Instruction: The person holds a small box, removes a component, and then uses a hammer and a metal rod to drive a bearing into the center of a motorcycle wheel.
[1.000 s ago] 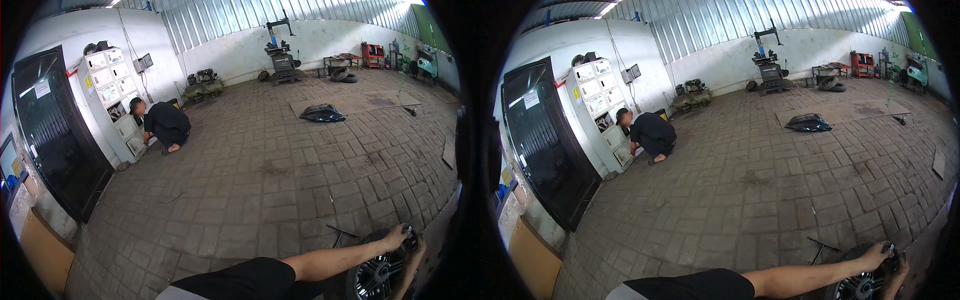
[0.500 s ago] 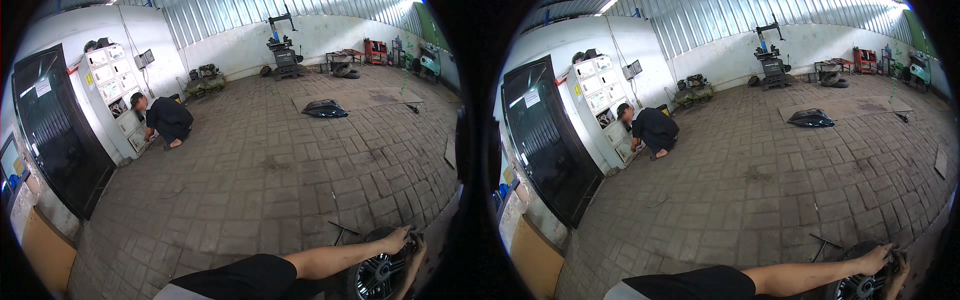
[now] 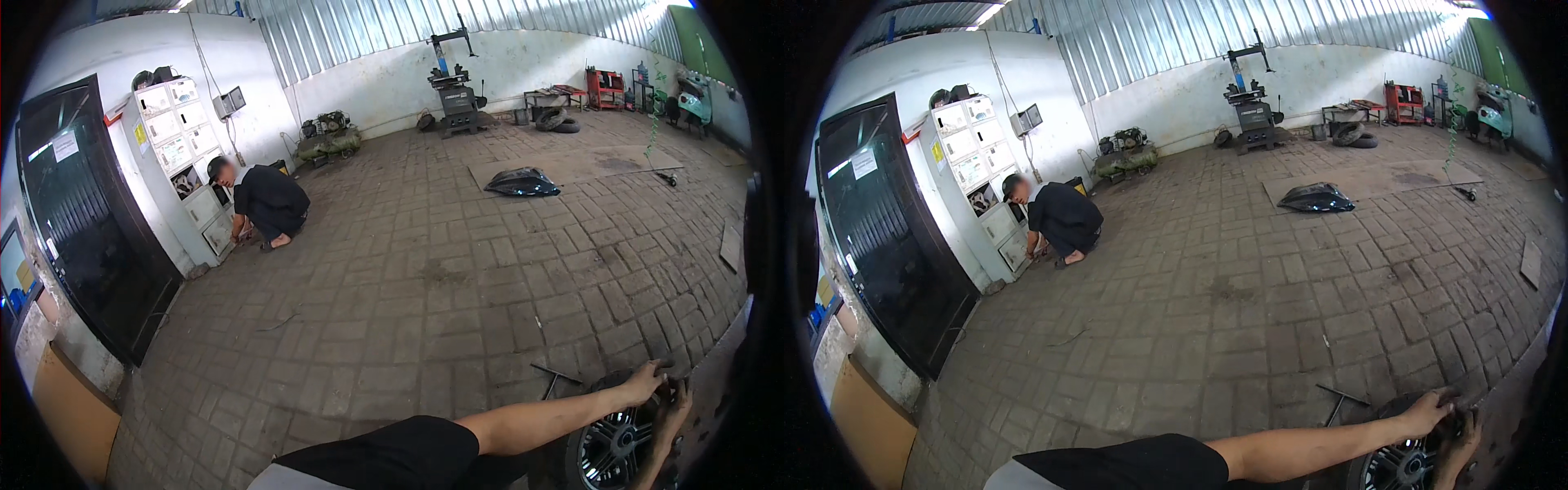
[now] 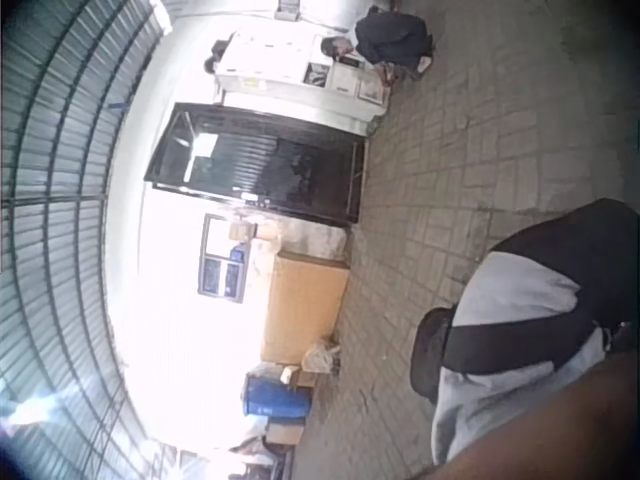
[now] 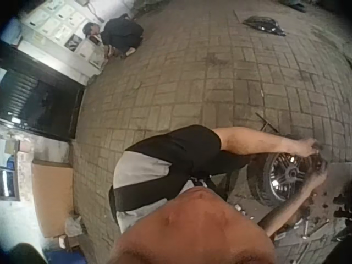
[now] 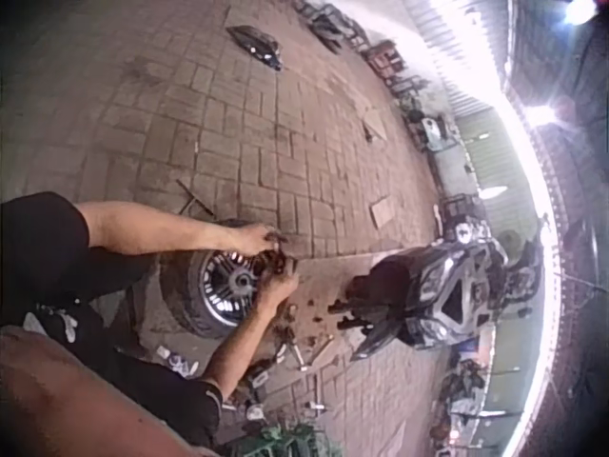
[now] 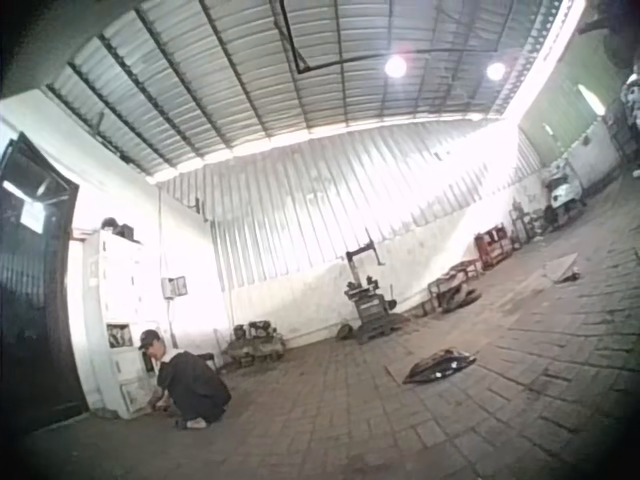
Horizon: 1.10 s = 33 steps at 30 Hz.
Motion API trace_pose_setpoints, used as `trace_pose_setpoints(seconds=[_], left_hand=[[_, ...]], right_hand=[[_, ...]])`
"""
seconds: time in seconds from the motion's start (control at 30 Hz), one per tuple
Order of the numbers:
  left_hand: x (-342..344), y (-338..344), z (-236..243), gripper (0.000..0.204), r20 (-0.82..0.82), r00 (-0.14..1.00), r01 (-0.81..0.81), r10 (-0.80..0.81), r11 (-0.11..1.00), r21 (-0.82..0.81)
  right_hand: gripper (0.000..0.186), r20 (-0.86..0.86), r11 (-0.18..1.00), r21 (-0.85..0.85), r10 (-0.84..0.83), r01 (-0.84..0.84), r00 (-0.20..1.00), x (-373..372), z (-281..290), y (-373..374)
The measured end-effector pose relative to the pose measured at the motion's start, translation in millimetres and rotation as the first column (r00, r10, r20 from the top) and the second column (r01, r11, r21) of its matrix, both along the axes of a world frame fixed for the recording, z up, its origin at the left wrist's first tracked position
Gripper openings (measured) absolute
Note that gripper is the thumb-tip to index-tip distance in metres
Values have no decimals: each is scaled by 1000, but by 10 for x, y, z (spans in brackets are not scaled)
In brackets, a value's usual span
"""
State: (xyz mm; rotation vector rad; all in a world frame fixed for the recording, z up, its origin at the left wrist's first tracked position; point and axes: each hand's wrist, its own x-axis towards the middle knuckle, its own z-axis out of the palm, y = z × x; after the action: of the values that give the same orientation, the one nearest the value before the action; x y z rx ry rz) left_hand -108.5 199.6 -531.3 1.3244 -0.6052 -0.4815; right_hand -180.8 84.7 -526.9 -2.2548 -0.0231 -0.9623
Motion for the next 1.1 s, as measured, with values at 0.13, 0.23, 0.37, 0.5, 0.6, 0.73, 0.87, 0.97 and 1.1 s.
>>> trace_pose_setpoints(seconds=[0.13,0.23,0.37,0.5,0.6,0.73,0.87,0.97,1.1], left_hand=[[-103,17,127,37,-163,986,-54,43,996,-65],[-20,42,59,38,-113,982,-153,149,988,-24],[-7,59,107,36,-92,985,-149,148,989,-13],[-58,77,197,34,-128,989,-86,76,994,-74],[-19,67,185,33,-84,996,-41,29,989,-141],[-62,50,228,36,-49,991,-127,125,991,-41],[-51,63,259,40,-73,990,-124,118,990,-73],[-64,61,268,43,-101,985,-151,143,986,-72],[-116,94,313,44,-159,971,-192,180,979,-65]], right_hand=[[13,-2,998,-69,-8,8,1000,-43,-40,-157],[12,61,990,-143,1,8,998,-21,-9,-55],[17,41,991,-137,16,-11,999,-6,-48,-140],[18,-17,998,64,-17,18,1000,-51,61,-108],[24,-49,994,104,22,-17,999,-91,89,-160],[29,2,996,81,-42,42,999,-115,2,-214],[29,-66,998,64,-9,13,998,-127,124,-135],[27,-107,996,87,-5,14,994,-108,75,-150],[22,-122,990,139,21,-4,992,-97,94,-108]])
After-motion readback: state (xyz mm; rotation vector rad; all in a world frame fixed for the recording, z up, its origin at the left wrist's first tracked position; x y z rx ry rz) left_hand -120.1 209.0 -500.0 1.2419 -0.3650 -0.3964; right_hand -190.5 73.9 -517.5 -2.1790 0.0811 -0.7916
